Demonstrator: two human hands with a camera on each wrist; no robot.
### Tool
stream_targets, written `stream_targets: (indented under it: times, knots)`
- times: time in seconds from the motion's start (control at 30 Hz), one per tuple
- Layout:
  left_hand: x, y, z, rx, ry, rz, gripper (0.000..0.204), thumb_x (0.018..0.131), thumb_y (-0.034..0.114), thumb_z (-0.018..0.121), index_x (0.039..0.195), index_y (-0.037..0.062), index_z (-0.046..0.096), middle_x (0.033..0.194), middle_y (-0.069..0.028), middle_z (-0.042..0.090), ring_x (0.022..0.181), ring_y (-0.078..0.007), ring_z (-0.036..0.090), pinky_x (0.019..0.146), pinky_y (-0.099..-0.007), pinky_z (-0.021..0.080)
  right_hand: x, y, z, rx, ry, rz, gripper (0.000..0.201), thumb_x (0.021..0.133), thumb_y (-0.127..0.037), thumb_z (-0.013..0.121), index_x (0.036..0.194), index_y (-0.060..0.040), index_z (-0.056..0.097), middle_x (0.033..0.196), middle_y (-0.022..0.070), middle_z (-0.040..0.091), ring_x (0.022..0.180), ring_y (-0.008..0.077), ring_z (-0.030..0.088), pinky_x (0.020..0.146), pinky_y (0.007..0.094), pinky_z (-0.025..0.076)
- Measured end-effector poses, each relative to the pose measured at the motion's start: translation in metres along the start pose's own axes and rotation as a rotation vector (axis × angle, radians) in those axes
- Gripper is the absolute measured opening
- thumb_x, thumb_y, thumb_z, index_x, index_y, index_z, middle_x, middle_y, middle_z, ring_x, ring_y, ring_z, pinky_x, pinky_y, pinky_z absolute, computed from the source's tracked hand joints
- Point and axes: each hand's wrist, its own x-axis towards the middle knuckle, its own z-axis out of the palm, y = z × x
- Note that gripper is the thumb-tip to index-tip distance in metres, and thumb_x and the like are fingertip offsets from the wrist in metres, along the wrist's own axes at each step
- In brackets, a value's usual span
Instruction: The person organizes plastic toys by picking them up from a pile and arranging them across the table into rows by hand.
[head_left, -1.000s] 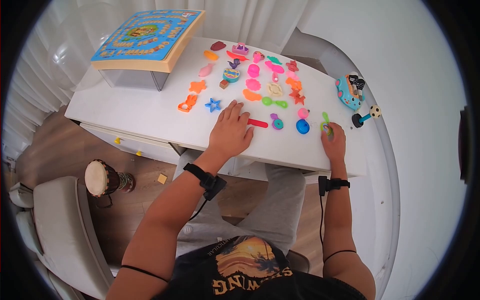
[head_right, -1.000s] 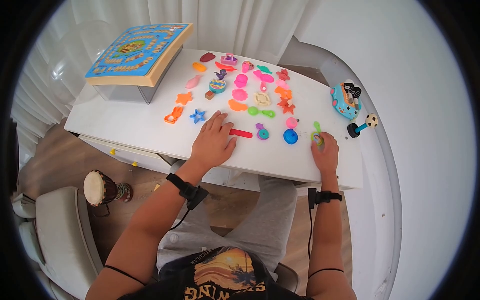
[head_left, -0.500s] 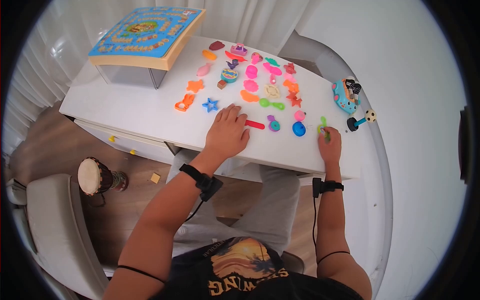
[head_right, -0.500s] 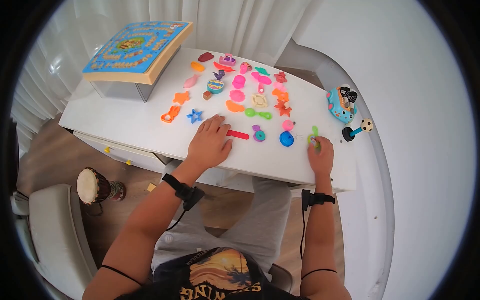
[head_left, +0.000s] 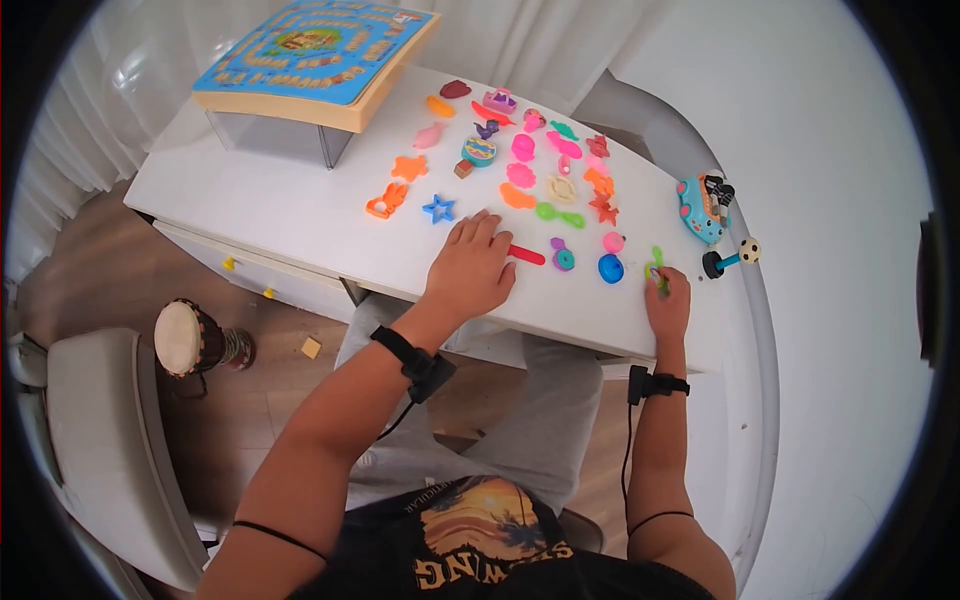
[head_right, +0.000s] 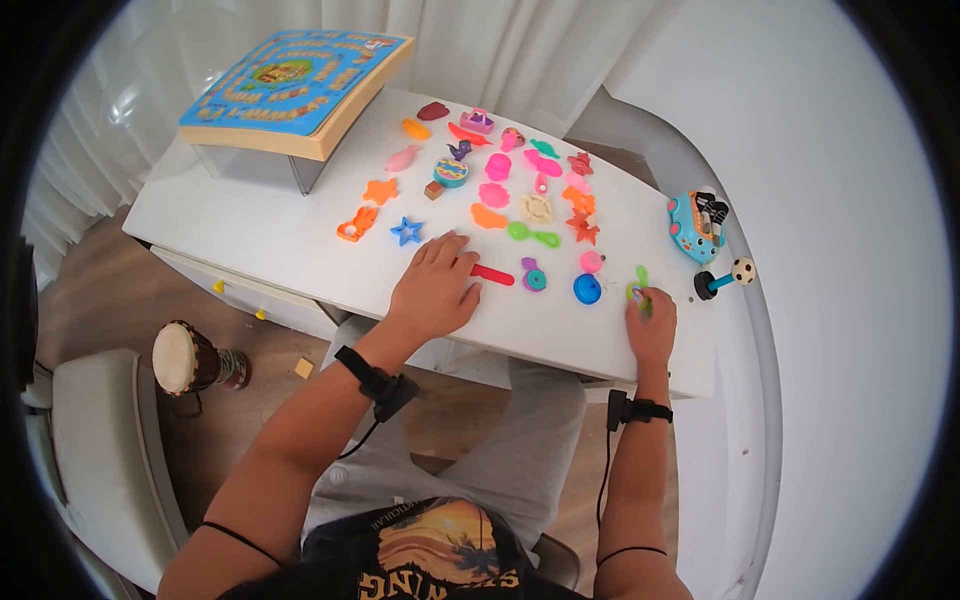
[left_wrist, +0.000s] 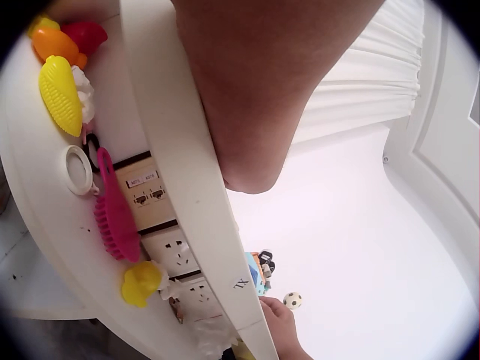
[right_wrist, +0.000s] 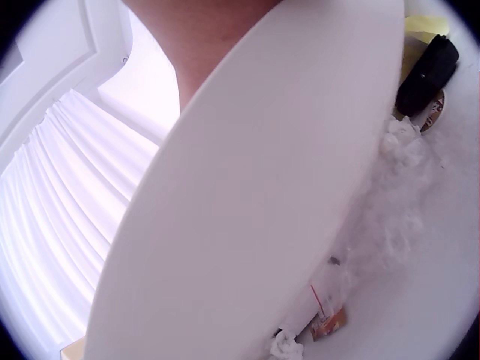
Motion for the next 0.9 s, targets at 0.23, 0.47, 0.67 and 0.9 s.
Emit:
stream_targets:
  times: [0.23,0.47,0.67,0.9]
  knots:
    - [0.0011,0.0007,-0.0016,0.02,-0.051,-0.008,0.041,0.093,0.026,0.065,0.126,0.0018,0.063,0.142,-0.0205,0.055,0.142,-0.0374,0.047,0.12,-0.05,0.036,0.0006,-0.0016,-0.0022,0.026,-0.009,-0.013,0.029,0.085,-0.011,0.074,0.112,-0.0034,0.068,0.117,0.0157,0.069,0.112,0.0372,0.063,0.1,0.0458,0.049]
    - [0.0018,0.0025,-0.0033,0.031,-0.029,-0.006,0.04,0.093,0.024,0.066,0.126,0.0027,0.063,0.141,-0.0193,0.057,0.139,-0.0371,0.049,0.119,-0.0493,0.037,-0.0004,-0.001,-0.0006,0.012,-0.018,0.037,0.029,0.086,-0.012,0.074,0.113,-0.0043,0.069,0.117,0.0143,0.069,0.113,0.036,0.062,0.1,0.0453,0.049]
    - [0.0012,0.0017,-0.0022,0.039,-0.02,0.005,0.04,0.091,0.024,0.066,0.125,0.0028,0.064,0.14,-0.0192,0.057,0.138,-0.037,0.049,0.119,-0.0492,0.037,0.0003,-0.004,-0.0013,0.002,-0.015,0.057,0.027,0.086,-0.012,0.074,0.112,-0.0049,0.069,0.117,0.0142,0.069,0.112,0.0357,0.063,0.1,0.0449,0.049]
    - [0.002,0.0024,-0.0042,0.029,-0.029,0.004,0.039,0.091,0.023,0.067,0.124,0.0025,0.064,0.139,-0.0194,0.056,0.137,-0.037,0.05,0.118,-0.0488,0.038,-0.0007,-0.0017,-0.0023,0.045,-0.019,0.033,0.03,0.084,-0.01,0.074,0.113,-0.0043,0.069,0.119,0.0152,0.069,0.115,0.0361,0.062,0.102,0.0449,0.049]
